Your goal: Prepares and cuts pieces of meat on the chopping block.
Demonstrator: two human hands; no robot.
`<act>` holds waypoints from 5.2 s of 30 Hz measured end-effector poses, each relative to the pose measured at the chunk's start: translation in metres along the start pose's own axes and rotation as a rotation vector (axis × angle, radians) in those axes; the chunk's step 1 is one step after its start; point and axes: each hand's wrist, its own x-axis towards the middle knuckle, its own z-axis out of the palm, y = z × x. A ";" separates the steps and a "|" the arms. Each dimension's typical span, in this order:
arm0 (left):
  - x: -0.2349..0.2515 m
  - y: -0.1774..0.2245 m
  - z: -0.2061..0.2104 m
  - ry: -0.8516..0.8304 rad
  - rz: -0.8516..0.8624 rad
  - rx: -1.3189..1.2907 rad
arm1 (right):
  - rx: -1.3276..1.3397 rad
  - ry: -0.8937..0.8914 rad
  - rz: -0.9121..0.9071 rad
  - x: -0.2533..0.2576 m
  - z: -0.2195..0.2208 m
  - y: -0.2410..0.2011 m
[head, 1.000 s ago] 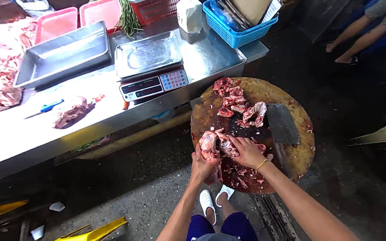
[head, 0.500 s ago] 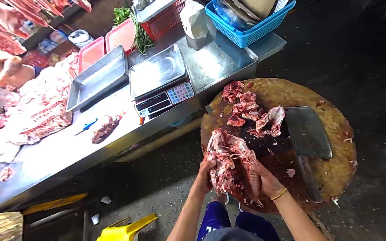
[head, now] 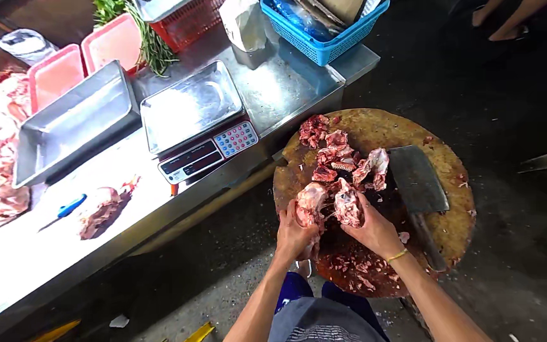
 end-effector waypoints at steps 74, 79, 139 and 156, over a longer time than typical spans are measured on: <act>-0.082 -0.051 0.072 0.330 -0.392 -0.452 | -0.378 -0.363 0.044 -0.114 0.010 -0.046; -0.123 -0.073 0.078 0.264 -0.286 -0.550 | -0.384 -0.287 0.056 -0.083 -0.003 -0.045; -0.006 -0.132 -0.025 -0.008 -0.165 -1.016 | -0.116 -0.191 0.173 -0.129 0.077 -0.085; -0.006 -0.133 -0.032 -0.046 -0.132 -0.939 | -0.021 0.126 -0.048 -0.138 0.077 -0.112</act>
